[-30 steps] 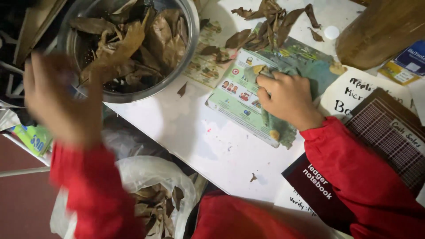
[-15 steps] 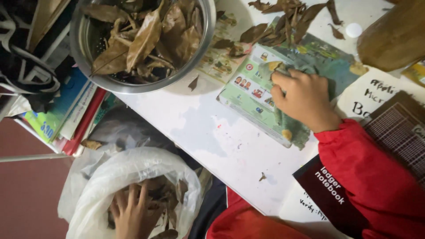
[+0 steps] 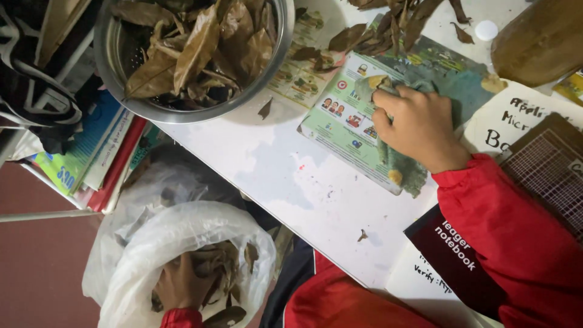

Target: Cleaning dried tea leaves by wiping them with a cloth on a flat surface

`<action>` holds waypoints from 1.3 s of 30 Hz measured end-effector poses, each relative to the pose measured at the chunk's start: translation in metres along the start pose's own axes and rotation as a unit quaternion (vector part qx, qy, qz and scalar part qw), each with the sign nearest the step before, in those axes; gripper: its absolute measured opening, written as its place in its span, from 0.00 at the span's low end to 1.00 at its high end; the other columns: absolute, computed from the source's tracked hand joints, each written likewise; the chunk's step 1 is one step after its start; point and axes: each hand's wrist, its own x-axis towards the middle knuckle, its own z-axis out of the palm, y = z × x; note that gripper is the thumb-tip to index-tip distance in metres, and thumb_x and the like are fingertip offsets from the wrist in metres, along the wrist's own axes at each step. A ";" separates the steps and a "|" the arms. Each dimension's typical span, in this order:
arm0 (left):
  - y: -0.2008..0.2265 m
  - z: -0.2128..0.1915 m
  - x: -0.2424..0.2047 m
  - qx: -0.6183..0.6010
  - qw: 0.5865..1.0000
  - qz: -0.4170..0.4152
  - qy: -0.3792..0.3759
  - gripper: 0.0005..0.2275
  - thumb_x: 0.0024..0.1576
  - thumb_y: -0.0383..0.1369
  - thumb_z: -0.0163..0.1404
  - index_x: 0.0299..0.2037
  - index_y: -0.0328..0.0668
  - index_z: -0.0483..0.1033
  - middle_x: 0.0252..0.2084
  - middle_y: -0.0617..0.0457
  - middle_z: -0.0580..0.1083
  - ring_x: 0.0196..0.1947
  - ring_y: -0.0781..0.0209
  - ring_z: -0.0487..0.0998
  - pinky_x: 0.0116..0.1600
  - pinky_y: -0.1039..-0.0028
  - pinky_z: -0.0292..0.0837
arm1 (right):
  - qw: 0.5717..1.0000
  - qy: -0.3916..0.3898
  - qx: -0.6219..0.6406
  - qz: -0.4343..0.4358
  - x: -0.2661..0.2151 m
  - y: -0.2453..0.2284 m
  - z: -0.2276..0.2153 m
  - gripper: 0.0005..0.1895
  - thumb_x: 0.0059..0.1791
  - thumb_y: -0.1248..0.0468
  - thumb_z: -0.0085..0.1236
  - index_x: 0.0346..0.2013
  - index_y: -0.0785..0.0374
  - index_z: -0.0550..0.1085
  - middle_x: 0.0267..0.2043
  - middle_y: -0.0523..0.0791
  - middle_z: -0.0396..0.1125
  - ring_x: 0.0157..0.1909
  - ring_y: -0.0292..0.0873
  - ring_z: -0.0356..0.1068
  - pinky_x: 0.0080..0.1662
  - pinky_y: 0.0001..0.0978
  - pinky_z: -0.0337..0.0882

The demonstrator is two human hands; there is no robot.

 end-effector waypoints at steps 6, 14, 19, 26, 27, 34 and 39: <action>-0.016 0.037 -0.014 -0.081 0.993 0.075 0.042 0.44 0.31 0.47 0.68 0.65 0.62 0.67 0.69 0.41 0.65 0.63 0.25 0.65 0.57 0.42 0.72 | 1.000 -0.004 0.004 -0.001 0.000 0.000 -0.001 0.10 0.50 0.68 0.53 0.25 0.51 0.72 0.17 0.39 0.49 0.16 0.40 0.44 0.21 0.33 0.47; -0.009 -0.011 -0.028 -0.116 0.957 0.150 0.221 0.25 0.48 0.37 0.60 0.58 0.45 0.75 0.54 0.44 0.77 0.47 0.44 0.80 0.47 0.59 0.78 | 1.000 -0.018 -0.003 0.007 0.000 0.000 -0.001 0.09 0.50 0.66 0.52 0.26 0.51 0.72 0.18 0.40 0.53 0.16 0.43 0.49 0.21 0.36 0.49; -0.007 -0.013 -0.042 -0.170 0.947 0.176 0.207 0.20 0.47 0.27 0.57 0.52 0.41 0.72 0.46 0.45 0.75 0.45 0.48 0.79 0.38 0.59 0.82 | 1.000 -0.013 0.003 -0.003 0.000 0.002 -0.001 0.12 0.51 0.68 0.53 0.23 0.52 0.68 0.18 0.39 0.50 0.18 0.40 0.45 0.22 0.33 0.47; 0.013 -0.074 -0.059 -0.198 0.912 0.228 0.278 0.18 0.58 0.42 0.55 0.48 0.34 0.73 0.43 0.42 0.73 0.43 0.43 0.77 0.47 0.60 0.75 | 1.000 -0.013 -0.016 -0.012 -0.003 0.004 0.004 0.08 0.51 0.67 0.54 0.28 0.51 0.74 0.17 0.39 0.51 0.18 0.39 0.46 0.22 0.31 0.48; 0.010 -0.075 -0.060 -0.208 0.908 0.232 0.280 0.20 0.56 0.43 0.57 0.48 0.33 0.72 0.46 0.40 0.73 0.43 0.42 0.76 0.50 0.60 0.74 | 1.000 -0.010 -0.018 -0.008 -0.004 0.005 0.005 0.09 0.51 0.66 0.54 0.27 0.50 0.73 0.18 0.39 0.50 0.18 0.42 0.45 0.22 0.34 0.47; 0.010 -0.084 -0.065 -0.225 0.907 0.183 0.304 0.16 0.51 0.25 0.57 0.51 0.41 0.75 0.48 0.48 0.75 0.43 0.46 0.76 0.49 0.62 0.74 | 1.000 -0.011 -0.006 -0.003 -0.004 0.004 0.003 0.10 0.51 0.68 0.53 0.26 0.51 0.71 0.18 0.39 0.48 0.19 0.41 0.45 0.22 0.33 0.46; 0.015 -0.110 -0.061 -0.284 0.882 0.166 0.338 0.17 0.50 0.24 0.63 0.47 0.25 0.73 0.45 0.36 0.75 0.42 0.44 0.78 0.47 0.63 0.76 | 1.000 -0.013 -0.009 0.006 -0.006 0.005 0.008 0.12 0.51 0.66 0.53 0.24 0.50 0.66 0.19 0.40 0.48 0.19 0.45 0.46 0.23 0.37 0.48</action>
